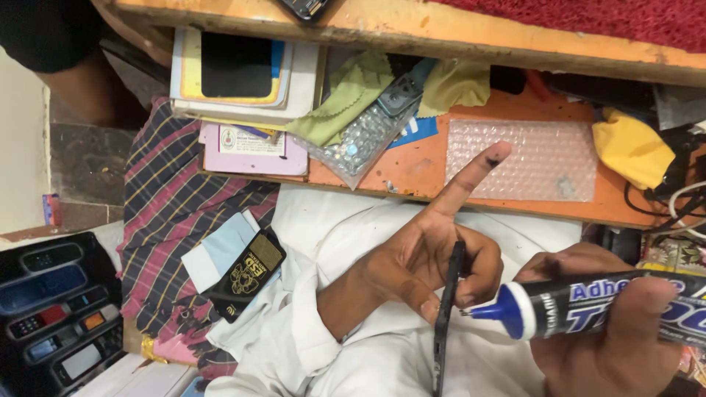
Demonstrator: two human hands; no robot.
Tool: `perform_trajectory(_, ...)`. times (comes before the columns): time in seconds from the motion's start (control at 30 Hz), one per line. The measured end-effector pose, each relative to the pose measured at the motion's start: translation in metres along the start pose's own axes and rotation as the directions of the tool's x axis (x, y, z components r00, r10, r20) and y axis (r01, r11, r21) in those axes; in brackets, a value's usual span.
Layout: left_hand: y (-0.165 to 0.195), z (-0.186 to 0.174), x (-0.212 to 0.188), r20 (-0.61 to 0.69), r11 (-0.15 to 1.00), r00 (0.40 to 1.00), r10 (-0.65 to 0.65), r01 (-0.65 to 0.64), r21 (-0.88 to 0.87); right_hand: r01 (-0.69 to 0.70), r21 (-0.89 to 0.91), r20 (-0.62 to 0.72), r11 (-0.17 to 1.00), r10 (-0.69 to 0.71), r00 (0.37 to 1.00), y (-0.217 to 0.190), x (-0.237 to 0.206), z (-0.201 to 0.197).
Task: The person applies adhesive along the edge of a smartphone, spreads it with a finger, wipes excess with a cloth, and then moves several boxes and phone parts on the workbench to clear space.
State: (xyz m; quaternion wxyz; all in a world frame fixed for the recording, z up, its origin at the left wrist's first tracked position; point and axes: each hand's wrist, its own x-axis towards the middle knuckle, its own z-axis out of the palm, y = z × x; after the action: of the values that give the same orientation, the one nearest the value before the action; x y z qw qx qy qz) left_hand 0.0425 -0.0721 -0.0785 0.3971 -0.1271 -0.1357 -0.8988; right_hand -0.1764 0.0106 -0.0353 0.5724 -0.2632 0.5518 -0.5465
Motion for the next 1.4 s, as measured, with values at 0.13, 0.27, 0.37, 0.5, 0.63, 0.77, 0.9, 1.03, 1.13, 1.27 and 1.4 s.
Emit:
perform_trajectory(0.13,-0.001,-0.003,-0.002,-0.002,0.999,1.0,-0.007,0.006,-0.035,-0.015,-0.317,-0.077,0.948,-0.01,0.997,-0.005,-0.007,0.008)
perform_trajectory(0.27,-0.004,-0.006,-0.002,0.012,0.999,1.0,0.01,-0.01,-0.04,0.131,-0.257,-0.026,0.957,-0.143,0.989,-0.006,-0.011,0.021)
perform_trajectory(0.37,-0.006,-0.007,-0.002,0.022,0.999,1.0,0.011,-0.01,-0.048,0.101,-0.27,-0.102,0.958,-0.133,0.986,-0.009,-0.013,0.025)
perform_trajectory(0.5,-0.007,-0.008,-0.002,0.011,0.999,1.0,-0.004,0.004,-0.036,0.128,-0.278,-0.077,0.952,-0.155,0.985,-0.01,-0.013,0.025)
perform_trajectory(0.63,-0.007,-0.007,-0.002,-0.003,1.0,1.0,-0.013,0.013,-0.025,0.162,-0.266,-0.077,0.95,-0.189,0.979,-0.009,-0.012,0.025)
perform_trajectory(0.77,-0.007,-0.007,-0.002,-0.009,1.0,1.0,-0.016,0.015,-0.013,0.177,-0.24,-0.048,0.955,-0.193,0.98,-0.009,-0.013,0.026)
perform_trajectory(0.9,-0.008,-0.006,0.0,-0.007,1.0,1.0,-0.01,0.01,-0.004,0.191,-0.338,-0.039,0.922,-0.216,0.976,-0.011,-0.013,0.026)
perform_trajectory(1.03,-0.009,-0.006,0.001,-0.008,1.0,1.0,0.006,-0.006,0.002,0.211,-0.408,0.009,0.888,-0.228,0.974,-0.013,-0.013,0.024)
perform_trajectory(1.13,-0.01,-0.006,0.001,-0.013,1.0,1.0,0.007,-0.007,0.004,0.244,-0.457,0.052,0.855,-0.249,0.967,-0.014,-0.013,0.024)
perform_trajectory(1.27,-0.011,-0.006,0.001,-0.015,1.0,1.0,0.006,-0.005,0.011,0.23,-0.469,0.026,0.853,-0.247,0.969,-0.016,-0.015,0.027)
perform_trajectory(1.4,-0.012,-0.005,0.001,-0.015,1.0,1.0,0.005,-0.004,0.016,0.231,-0.481,0.011,0.845,-0.258,0.966,-0.019,-0.016,0.028)
